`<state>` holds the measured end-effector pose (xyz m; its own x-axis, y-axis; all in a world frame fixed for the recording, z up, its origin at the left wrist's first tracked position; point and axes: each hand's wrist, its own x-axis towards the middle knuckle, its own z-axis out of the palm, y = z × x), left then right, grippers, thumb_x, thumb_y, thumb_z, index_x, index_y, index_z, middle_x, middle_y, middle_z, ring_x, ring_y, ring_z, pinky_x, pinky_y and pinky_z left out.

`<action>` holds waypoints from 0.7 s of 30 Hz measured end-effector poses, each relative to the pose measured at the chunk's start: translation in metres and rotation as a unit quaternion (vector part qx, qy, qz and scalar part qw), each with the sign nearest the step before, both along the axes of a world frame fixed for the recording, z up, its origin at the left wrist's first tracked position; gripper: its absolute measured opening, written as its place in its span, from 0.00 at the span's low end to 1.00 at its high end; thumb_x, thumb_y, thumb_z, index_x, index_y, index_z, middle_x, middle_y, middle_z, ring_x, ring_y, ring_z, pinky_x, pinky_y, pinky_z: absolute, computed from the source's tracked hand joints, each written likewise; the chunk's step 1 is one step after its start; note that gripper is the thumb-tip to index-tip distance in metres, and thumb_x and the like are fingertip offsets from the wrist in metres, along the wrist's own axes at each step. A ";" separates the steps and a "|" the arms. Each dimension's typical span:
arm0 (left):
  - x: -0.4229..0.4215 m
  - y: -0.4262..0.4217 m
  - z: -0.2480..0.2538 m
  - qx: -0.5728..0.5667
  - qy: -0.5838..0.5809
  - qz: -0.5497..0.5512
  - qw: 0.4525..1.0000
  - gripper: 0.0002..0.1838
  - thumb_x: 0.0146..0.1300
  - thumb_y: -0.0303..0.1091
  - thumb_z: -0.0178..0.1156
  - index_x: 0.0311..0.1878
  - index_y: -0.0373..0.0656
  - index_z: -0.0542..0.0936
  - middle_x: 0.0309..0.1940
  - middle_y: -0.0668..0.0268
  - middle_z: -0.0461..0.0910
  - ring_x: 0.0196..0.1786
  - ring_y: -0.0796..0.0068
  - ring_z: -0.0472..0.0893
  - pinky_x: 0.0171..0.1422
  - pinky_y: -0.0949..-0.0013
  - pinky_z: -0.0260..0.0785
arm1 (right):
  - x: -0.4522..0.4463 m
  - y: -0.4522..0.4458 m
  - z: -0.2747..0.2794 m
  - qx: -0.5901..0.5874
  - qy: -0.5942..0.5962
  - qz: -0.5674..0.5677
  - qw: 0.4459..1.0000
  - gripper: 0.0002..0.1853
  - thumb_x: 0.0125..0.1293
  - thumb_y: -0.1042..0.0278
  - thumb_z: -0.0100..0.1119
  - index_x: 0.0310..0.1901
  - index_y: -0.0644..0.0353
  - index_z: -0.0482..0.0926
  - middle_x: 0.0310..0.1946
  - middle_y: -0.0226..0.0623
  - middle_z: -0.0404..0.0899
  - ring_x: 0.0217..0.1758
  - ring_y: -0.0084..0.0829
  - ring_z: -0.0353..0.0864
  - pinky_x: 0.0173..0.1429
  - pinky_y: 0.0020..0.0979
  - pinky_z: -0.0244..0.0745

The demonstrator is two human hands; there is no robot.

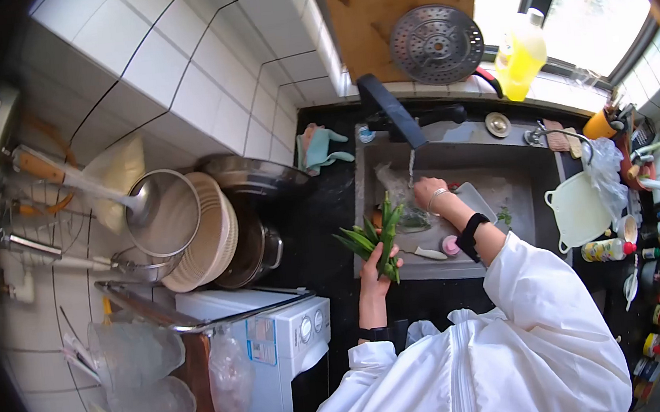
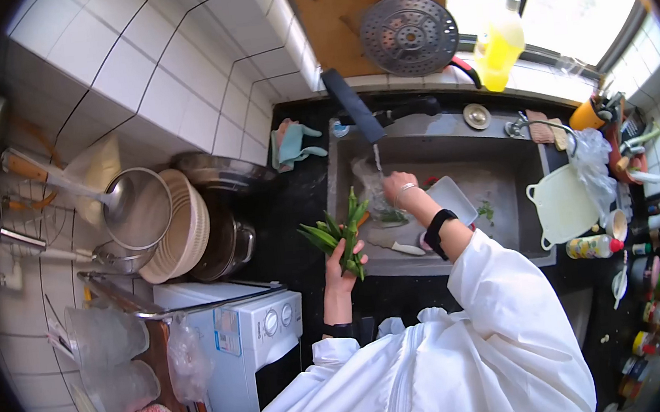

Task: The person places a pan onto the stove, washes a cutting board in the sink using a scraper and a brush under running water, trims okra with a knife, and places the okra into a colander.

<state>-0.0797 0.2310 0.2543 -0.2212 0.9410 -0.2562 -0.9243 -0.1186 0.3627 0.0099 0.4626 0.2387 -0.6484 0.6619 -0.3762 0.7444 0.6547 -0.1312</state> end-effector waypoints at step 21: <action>0.004 -0.077 -0.013 -0.072 -0.001 0.056 0.996 0.16 0.63 0.27 0.59 0.54 0.45 0.72 0.36 0.65 0.73 0.34 0.74 0.75 0.31 0.68 0.73 | -0.236 -0.125 0.177 -0.505 0.209 -0.005 0.837 0.40 0.55 0.31 0.58 0.49 0.70 0.77 0.32 0.40 0.86 0.11 0.17 0.54 0.14 0.23 0.51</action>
<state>-0.0756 0.1544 0.2411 -0.3225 0.8634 -0.3879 -0.9089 -0.1680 0.3818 -0.2264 0.3375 0.4158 -0.8592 0.1492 -0.4895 0.5005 0.0455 -0.8646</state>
